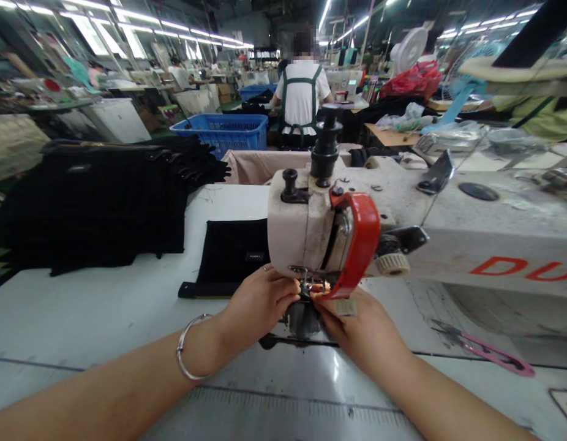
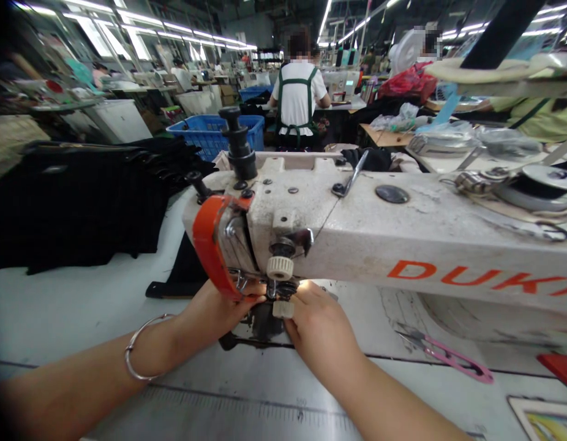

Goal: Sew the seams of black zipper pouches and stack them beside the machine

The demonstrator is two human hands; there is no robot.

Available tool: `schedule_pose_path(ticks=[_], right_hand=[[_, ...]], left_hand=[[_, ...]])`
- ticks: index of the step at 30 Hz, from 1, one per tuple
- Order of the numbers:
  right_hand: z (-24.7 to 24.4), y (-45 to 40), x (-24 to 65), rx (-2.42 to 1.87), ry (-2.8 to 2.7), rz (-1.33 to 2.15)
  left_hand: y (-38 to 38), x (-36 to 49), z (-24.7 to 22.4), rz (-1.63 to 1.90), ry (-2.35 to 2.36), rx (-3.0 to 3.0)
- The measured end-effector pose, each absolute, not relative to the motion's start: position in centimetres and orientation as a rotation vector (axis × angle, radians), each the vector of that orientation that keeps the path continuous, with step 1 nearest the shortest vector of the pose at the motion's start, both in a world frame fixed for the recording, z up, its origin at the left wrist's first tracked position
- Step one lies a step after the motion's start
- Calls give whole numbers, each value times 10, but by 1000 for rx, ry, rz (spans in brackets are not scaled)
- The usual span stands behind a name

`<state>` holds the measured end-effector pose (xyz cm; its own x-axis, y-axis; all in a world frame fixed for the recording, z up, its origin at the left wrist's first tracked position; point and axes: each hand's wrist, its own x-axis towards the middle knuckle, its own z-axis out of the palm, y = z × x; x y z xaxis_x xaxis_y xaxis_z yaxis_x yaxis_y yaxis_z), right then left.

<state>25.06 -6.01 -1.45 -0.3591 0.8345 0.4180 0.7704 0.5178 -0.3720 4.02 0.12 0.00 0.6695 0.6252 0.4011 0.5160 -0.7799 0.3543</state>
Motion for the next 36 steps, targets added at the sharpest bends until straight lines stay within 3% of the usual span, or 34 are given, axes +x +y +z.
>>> schedule_pose_path(ticks=[16,25,36], right_hand=[[-20,-57,247,-1322,-2160,227],[-19,-53,237,-1441,-2216,91],[-24,-52,234,-1449,-2217,71]], left_hand=[[5,39,-12,844,958,2647],[20,25,-40,743,1056,2620],[26,24,-40,737,1032,2606]])
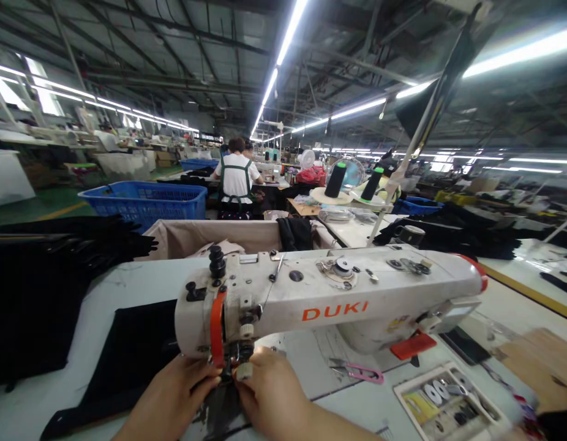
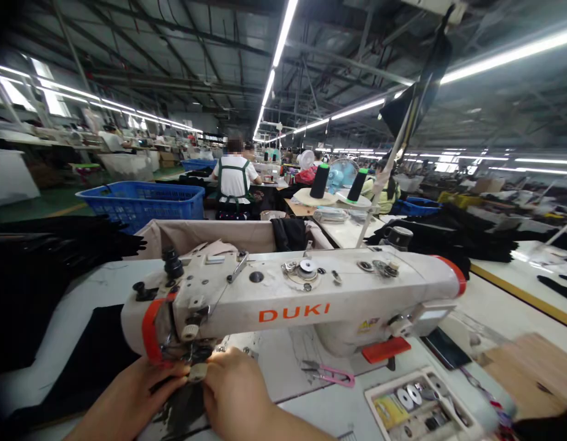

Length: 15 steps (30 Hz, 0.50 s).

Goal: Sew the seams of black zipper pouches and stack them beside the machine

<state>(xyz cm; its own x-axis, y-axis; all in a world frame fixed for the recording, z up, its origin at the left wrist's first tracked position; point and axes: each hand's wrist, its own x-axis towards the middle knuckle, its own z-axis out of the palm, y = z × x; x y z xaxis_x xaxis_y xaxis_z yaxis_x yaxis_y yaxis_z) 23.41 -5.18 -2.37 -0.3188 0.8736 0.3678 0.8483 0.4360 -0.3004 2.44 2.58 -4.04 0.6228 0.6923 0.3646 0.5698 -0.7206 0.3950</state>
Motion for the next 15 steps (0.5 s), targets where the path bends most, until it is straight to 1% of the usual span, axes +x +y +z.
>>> schedule_pose_path(ticks=[7,15], right_hand=[[-31,-48,234,-1373,-2247,30],[-39,-39,230,-1352,-2203,-121]], left_hand=[[23,25,-35,741,986,2561],[36,23,-46,780,997,2597]])
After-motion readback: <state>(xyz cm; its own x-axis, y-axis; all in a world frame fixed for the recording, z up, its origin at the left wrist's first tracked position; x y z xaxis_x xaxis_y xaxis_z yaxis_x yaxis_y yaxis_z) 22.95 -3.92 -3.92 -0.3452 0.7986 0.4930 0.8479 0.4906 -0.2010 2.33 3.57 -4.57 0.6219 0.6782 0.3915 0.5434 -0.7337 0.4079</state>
